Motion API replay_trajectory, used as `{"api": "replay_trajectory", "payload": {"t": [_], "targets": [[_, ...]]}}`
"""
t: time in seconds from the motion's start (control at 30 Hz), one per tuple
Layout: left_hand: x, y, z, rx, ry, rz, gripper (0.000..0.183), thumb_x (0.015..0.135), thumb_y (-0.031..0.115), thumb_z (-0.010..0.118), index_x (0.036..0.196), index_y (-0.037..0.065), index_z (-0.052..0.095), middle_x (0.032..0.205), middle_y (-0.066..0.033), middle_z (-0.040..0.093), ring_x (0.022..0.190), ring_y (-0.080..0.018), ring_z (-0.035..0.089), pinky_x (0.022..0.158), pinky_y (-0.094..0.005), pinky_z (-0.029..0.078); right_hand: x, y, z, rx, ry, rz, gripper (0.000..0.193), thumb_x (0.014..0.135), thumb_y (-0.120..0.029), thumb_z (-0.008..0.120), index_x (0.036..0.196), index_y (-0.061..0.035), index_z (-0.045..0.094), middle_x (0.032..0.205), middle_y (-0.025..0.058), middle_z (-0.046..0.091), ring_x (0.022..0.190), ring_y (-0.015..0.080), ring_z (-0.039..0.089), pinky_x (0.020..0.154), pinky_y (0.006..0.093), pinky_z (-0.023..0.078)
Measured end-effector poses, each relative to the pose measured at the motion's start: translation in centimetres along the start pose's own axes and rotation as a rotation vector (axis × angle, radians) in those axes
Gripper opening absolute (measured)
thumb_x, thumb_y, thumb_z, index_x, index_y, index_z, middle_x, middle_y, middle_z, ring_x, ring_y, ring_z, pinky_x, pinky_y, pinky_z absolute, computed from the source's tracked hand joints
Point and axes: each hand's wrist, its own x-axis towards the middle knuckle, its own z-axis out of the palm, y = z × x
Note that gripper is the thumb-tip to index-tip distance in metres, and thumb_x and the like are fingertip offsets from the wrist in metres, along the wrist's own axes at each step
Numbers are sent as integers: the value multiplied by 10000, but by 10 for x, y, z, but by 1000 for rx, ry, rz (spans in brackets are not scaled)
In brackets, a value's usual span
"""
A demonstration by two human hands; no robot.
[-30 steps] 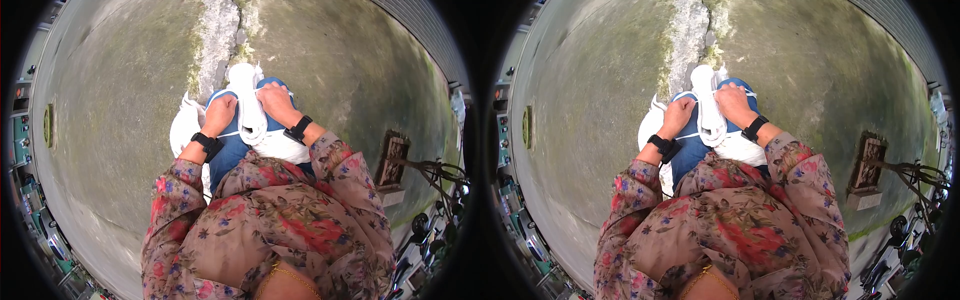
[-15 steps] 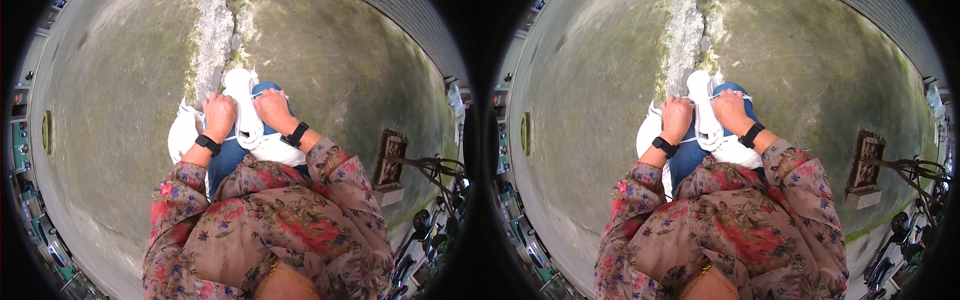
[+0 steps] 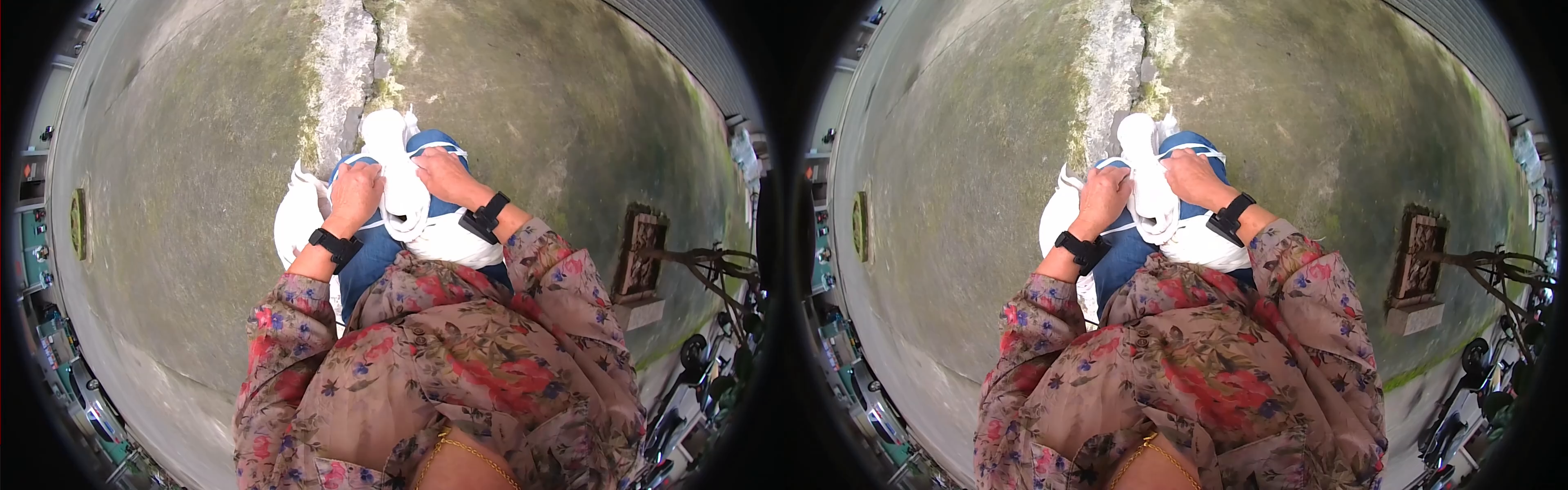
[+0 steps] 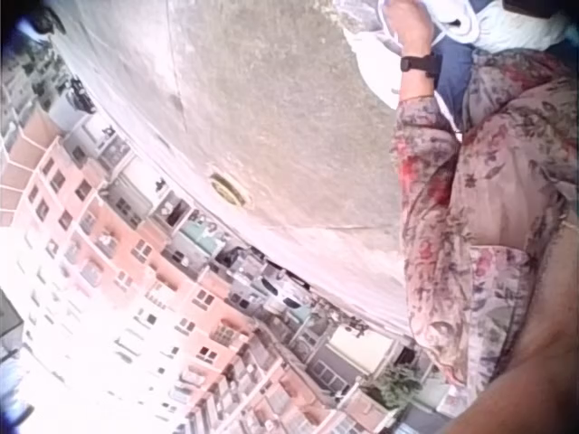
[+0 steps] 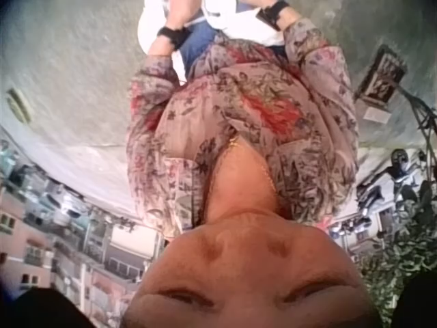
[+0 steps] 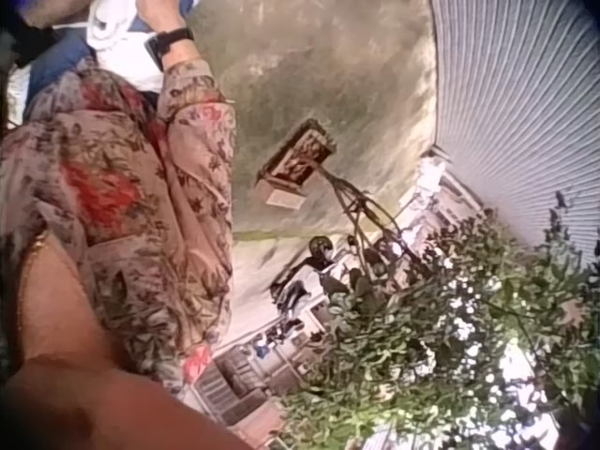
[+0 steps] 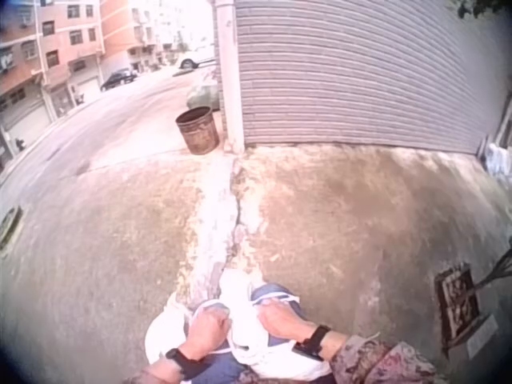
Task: Lacing a pair of white shoes.
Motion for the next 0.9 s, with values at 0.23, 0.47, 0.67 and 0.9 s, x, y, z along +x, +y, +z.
{"api": "replay_trajectory", "payload": {"t": [0.23,0.47,0.67,0.9], "targets": [[51,16,-9,107,-121,138,165,693,180,656,775,39,630,770,-130,595,783,-313,507,699,-380,416,-2,-8,0,244,198,-23,156,739,-67,543,883,-21,581,820,147,568,868,316,524,722,392,422],[66,12,4,21,-155,117,122,692,66,639,784,24,571,715,-99,586,704,-243,540,645,-326,447,1,-13,-3,-121,180,-195,77,690,-50,542,756,-59,582,764,95,554,826,273,521,691,374,418],[76,15,-14,-895,-258,-367,258,741,-22,610,964,-5,483,736,-41,556,682,-98,535,589,-229,431,8,-20,-23,-469,157,-379,24,647,-92,564,658,-93,585,759,40,518,820,205,485,661,347,359],[93,29,-6,-693,-437,-277,304,697,23,673,952,-22,514,769,-92,591,668,-128,564,552,-254,445,-18,-84,-186,59,876,-606,77,774,-134,598,799,-74,556,795,55,559,742,224,541,648,326,430]]}}
